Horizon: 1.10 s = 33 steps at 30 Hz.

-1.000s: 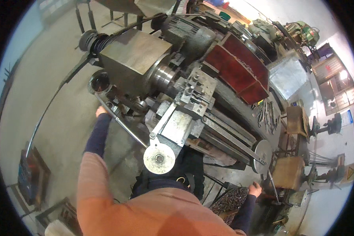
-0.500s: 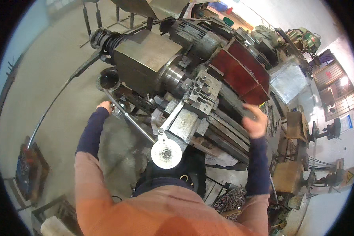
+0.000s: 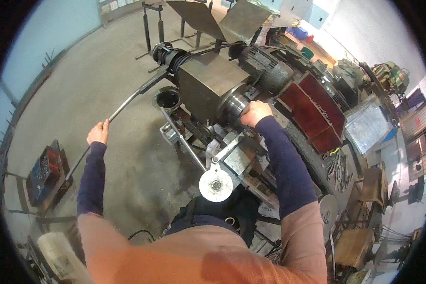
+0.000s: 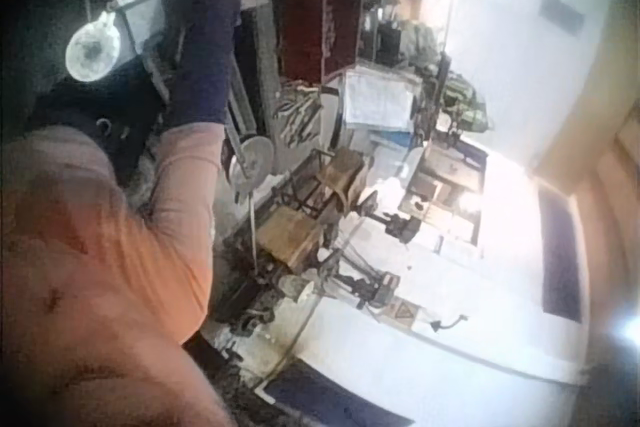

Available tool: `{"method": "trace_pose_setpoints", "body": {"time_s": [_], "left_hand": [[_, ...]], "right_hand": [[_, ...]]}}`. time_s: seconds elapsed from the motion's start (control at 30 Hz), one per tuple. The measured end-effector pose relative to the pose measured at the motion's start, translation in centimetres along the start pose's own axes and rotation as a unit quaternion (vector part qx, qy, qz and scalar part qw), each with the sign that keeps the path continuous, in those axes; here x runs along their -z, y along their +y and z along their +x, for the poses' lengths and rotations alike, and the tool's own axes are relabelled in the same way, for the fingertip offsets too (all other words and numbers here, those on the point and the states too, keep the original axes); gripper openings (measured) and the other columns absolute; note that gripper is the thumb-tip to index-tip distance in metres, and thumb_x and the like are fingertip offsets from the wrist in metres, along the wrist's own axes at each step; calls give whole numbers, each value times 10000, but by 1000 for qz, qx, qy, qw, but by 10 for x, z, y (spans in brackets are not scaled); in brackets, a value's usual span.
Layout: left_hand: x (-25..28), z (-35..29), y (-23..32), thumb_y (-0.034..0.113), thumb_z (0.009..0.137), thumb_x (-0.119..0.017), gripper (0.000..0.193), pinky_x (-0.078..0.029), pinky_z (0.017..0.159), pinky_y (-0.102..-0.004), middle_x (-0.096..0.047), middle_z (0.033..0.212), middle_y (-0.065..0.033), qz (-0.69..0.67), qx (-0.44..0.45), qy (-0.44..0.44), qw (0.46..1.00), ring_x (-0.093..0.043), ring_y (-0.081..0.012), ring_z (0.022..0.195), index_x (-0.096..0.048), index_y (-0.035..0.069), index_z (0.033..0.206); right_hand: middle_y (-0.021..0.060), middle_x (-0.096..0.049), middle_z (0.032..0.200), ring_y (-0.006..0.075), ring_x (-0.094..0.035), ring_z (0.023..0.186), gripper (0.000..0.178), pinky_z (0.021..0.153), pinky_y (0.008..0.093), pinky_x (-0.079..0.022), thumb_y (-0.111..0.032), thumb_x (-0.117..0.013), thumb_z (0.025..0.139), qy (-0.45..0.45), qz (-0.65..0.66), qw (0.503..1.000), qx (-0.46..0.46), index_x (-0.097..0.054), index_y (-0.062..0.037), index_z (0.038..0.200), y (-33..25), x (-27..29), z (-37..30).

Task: The person repeatedly loads small metal tubes into a lathe chuck, operates the machine using hand levers, and then removes the processed tubes. The finished pieces are placed into a nearby container filled with metal shavings.

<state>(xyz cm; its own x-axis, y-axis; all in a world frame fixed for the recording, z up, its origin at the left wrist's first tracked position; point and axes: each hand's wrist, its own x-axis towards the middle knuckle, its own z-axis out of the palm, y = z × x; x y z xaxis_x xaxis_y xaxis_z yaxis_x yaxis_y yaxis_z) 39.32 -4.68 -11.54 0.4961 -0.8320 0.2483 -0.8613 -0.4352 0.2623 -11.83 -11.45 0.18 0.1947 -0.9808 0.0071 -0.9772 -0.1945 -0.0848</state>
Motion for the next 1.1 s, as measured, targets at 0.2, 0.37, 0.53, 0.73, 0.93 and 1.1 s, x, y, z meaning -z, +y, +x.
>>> {"method": "trace_pose_setpoints", "body": {"time_s": [0.2,0.37,0.53,0.73,0.93,1.1], "left_hand": [[35,-78,53,491,791,-535,425,-475,678,-454,-633,812,-171,23,-25,-14,999,-612,-359,787,-600,80,878],[66,-77,78,328,779,-608,313,-494,658,-403,-643,820,-152,76,-158,-29,984,-621,-341,751,-603,31,878],[90,-132,219,178,852,-570,222,-457,582,-245,-615,655,-60,-516,-299,-304,743,-577,-93,620,-628,-34,887],[67,-198,302,235,892,-541,274,-436,516,-229,-591,618,-27,-536,-335,-501,591,-551,-74,584,-616,-22,833],[60,-223,304,224,907,-516,256,-486,624,-267,-609,702,-62,-623,-218,-609,441,-594,-133,635,-583,-23,888],[57,-230,299,269,912,-497,295,-483,635,-271,-610,721,-82,-591,-181,-662,425,-605,-158,655,-582,-14,900]], "right_hand": [[165,-636,716,309,-615,730,253,711,372,-497,-194,-599,522,33,-16,999,19,-704,-81,723,3,-1,-4],[124,-615,848,292,-522,848,278,732,380,-449,-166,-603,514,168,39,965,197,-681,-34,746,-9,19,-64],[117,-534,879,302,-479,846,301,759,362,-434,-144,-624,495,164,166,926,297,-638,-11,764,-33,21,-140],[125,-514,847,295,-476,831,228,726,355,-439,-83,-593,444,188,154,931,271,-576,16,649,-26,30,-186],[125,-503,864,298,-472,819,209,699,369,-428,-39,-572,460,227,272,905,234,-567,-26,669,-20,22,-209],[179,-524,963,333,-508,843,438,756,365,-426,-159,-574,499,242,360,880,195,-615,8,902,-12,-13,-221]]}}
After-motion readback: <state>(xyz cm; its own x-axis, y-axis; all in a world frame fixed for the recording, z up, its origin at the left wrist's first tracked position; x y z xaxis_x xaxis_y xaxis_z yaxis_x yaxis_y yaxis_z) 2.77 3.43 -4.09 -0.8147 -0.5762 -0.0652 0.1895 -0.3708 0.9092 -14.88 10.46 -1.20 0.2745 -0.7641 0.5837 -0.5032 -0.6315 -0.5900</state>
